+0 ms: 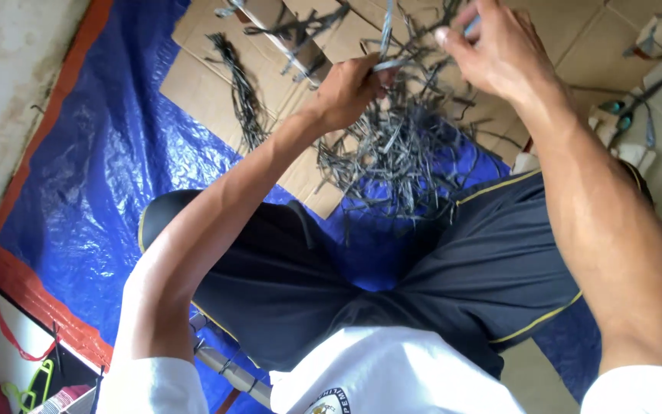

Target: The person untangles and sorts bundles of black plastic strips on a floor workspace.

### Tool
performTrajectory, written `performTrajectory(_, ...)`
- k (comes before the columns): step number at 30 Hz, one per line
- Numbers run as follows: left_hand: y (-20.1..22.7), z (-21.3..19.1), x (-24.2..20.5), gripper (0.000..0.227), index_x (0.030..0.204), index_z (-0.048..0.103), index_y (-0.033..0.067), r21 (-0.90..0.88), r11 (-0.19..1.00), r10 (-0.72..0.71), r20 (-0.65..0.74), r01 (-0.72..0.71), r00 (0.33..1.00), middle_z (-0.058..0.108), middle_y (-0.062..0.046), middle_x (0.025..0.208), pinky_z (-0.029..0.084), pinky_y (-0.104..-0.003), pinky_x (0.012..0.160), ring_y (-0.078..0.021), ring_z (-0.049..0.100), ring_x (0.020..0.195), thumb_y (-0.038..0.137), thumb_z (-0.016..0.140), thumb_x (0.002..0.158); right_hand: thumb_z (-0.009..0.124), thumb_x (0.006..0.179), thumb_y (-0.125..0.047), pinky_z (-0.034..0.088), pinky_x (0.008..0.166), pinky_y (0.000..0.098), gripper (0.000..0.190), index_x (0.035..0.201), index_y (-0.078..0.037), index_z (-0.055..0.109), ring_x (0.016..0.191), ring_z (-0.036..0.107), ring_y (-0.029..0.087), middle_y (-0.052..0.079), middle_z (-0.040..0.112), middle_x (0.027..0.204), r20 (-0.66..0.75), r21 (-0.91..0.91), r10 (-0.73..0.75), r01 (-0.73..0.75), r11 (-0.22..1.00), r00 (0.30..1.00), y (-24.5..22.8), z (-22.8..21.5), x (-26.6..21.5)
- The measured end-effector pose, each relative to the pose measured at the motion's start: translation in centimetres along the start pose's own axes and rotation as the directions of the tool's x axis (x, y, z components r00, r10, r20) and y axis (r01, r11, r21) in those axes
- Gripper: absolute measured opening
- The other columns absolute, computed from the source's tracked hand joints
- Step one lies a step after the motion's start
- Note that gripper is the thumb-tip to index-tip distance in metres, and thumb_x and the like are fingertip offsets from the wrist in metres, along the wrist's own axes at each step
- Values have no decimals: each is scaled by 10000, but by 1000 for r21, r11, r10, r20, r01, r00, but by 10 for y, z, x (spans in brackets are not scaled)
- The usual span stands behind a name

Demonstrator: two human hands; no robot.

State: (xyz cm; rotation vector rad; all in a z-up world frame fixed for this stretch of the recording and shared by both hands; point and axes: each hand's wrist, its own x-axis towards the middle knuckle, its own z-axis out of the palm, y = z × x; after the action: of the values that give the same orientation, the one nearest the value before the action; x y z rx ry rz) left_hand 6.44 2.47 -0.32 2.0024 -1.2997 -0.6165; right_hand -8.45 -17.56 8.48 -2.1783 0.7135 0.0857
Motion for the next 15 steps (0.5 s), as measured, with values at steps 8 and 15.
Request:
performTrajectory(8,-7,-12,31,229,1167,664,23,-211,976,-58,-1,57,998,775,-64,1030,639,-303,699,-119,790,789,96,507,1017,712,996,-119,532,770,560,110,1066,-34,708,874,666,462,212,733,931,-210,-391,-438,336,857,874,61,24,26)
performTrajectory(15,-20,1,58,254,1129,701,37,-637,762,-305,-193,117,933,672,-10,871,482,-247,626,-72,581,726,208,518,1084,546,1122,-15,509,753,446,167,980,22,626,780,628,285,138,632,851,-434,-121,-496,497,860,752,84,11,58)
